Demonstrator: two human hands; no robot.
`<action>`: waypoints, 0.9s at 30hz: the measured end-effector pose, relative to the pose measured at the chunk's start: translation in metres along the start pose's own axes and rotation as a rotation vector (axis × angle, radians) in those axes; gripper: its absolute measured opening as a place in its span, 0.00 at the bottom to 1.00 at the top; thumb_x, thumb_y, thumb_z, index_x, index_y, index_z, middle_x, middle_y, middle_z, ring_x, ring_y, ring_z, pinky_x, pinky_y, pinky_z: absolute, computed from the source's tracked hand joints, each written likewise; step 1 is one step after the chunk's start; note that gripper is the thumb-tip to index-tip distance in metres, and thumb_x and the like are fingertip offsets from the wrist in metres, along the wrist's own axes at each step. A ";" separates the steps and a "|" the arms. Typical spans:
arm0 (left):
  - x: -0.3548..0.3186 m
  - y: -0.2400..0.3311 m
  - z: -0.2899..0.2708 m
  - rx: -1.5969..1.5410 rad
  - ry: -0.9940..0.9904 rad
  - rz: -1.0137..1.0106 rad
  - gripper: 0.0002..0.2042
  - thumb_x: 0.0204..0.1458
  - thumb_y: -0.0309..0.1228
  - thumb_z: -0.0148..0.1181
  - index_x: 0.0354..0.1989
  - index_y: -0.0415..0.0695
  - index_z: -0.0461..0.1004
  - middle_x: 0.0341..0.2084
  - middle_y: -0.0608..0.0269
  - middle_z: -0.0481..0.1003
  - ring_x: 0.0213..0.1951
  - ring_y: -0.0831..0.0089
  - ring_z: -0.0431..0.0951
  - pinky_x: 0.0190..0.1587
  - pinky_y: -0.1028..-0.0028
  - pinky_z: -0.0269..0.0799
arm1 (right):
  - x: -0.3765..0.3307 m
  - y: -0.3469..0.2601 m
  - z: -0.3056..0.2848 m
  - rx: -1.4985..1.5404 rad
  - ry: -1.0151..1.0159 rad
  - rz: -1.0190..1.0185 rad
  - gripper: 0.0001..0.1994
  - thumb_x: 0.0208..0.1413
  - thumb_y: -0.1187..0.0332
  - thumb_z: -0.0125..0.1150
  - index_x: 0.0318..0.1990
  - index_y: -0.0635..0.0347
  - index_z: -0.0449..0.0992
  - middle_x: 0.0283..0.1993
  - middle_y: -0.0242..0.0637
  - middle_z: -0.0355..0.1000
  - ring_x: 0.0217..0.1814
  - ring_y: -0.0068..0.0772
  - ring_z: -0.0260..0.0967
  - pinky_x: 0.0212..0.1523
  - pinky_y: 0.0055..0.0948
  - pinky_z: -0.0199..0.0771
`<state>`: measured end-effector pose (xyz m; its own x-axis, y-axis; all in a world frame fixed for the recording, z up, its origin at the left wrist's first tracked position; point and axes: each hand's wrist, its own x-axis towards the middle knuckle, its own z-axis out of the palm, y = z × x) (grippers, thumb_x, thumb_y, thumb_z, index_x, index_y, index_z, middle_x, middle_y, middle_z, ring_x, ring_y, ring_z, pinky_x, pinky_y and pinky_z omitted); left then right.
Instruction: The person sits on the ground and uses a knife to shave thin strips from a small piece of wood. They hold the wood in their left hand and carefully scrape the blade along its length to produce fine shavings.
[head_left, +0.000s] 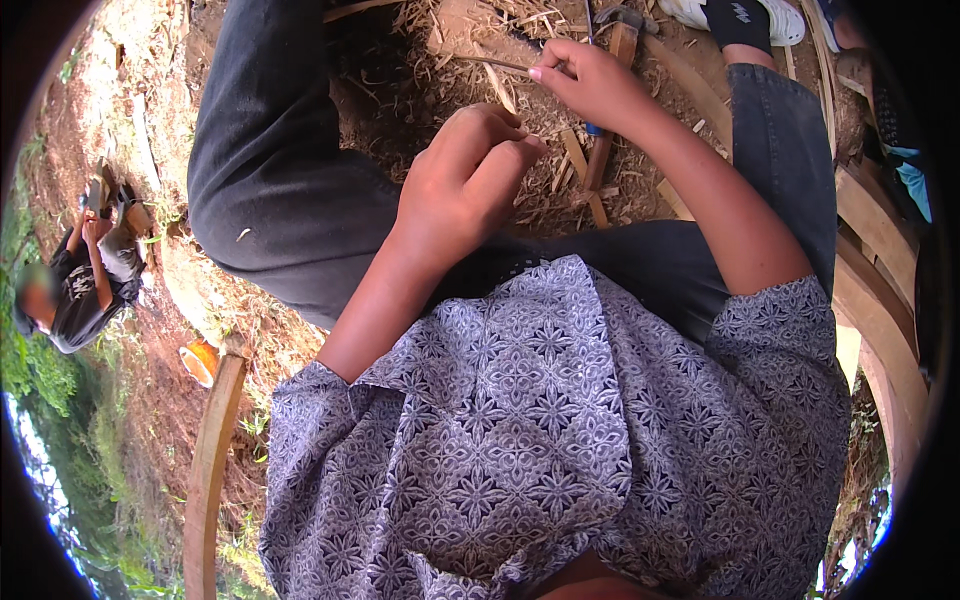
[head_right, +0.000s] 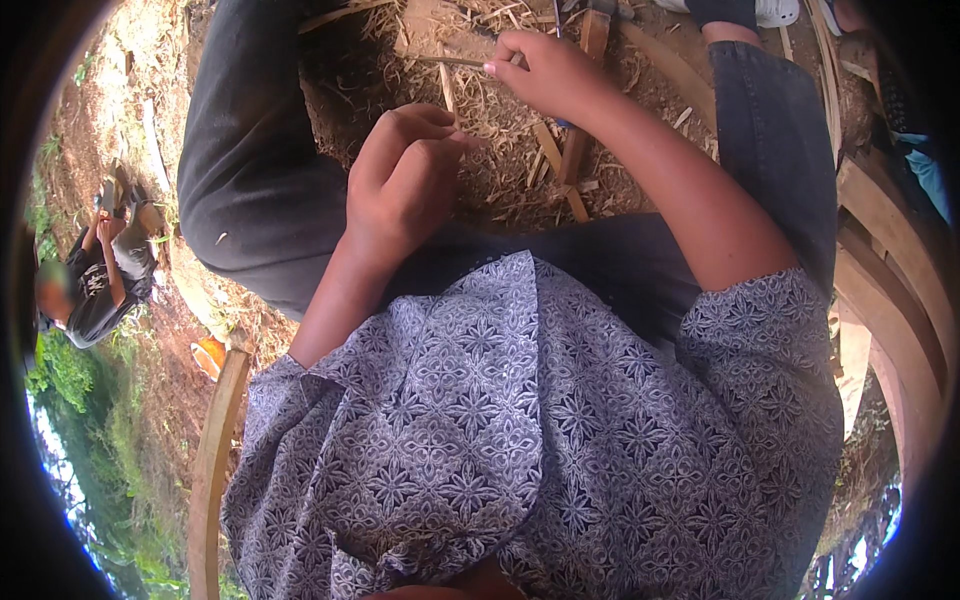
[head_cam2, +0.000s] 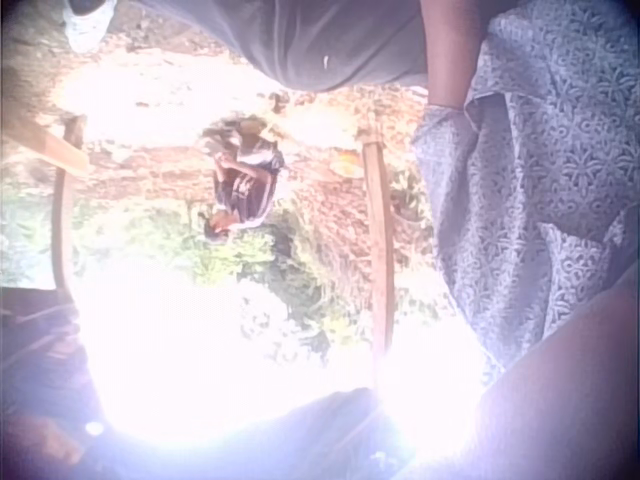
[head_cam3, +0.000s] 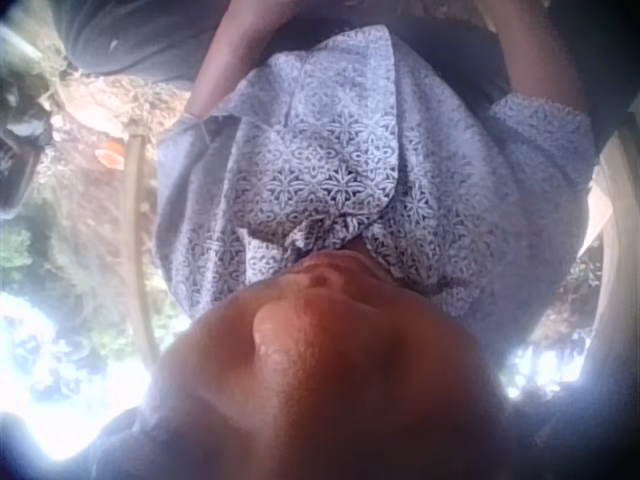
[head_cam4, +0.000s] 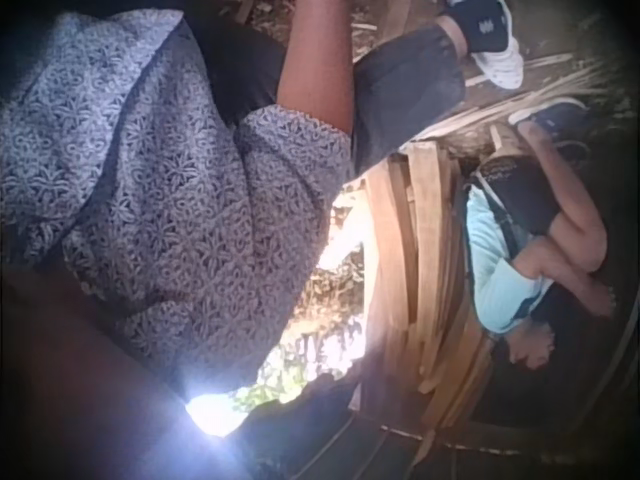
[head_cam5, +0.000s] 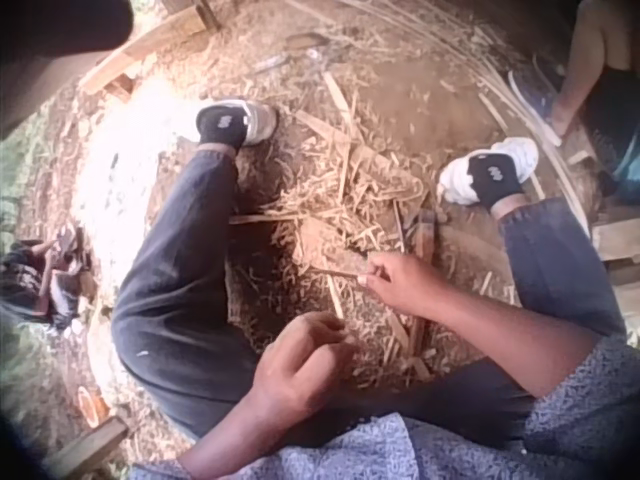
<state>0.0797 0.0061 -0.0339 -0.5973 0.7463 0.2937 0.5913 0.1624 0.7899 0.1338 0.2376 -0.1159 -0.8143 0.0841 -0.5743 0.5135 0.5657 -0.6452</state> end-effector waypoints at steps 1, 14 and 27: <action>0.000 0.000 0.001 0.007 0.013 -0.010 0.11 0.43 0.21 0.68 0.37 0.42 0.79 0.35 0.56 0.76 0.41 0.58 0.81 0.38 0.65 0.80 | 0.001 0.000 0.002 -0.011 0.016 -0.006 0.13 0.67 0.57 0.63 0.39 0.58 0.74 0.22 0.27 0.66 0.24 0.17 0.58 0.26 0.29 0.59; 0.003 0.003 0.002 0.027 0.043 0.005 0.13 0.43 0.15 0.68 0.38 0.40 0.79 0.34 0.55 0.75 0.41 0.57 0.82 0.39 0.66 0.81 | 0.016 0.009 0.014 -0.053 0.128 0.076 0.13 0.66 0.55 0.63 0.41 0.55 0.76 0.22 0.31 0.70 0.24 0.23 0.65 0.28 0.32 0.65; 0.002 0.007 -0.004 0.031 -0.080 0.000 0.14 0.41 0.12 0.67 0.38 0.39 0.80 0.36 0.52 0.76 0.41 0.58 0.83 0.40 0.68 0.81 | 0.015 -0.012 -0.008 -0.170 -0.031 0.019 0.15 0.65 0.48 0.61 0.42 0.49 0.79 0.26 0.38 0.76 0.30 0.37 0.77 0.34 0.43 0.74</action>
<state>0.0804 0.0064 -0.0253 -0.5530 0.7950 0.2491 0.6087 0.1813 0.7724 0.1131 0.2389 -0.1123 -0.7950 0.0718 -0.6024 0.4729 0.6953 -0.5413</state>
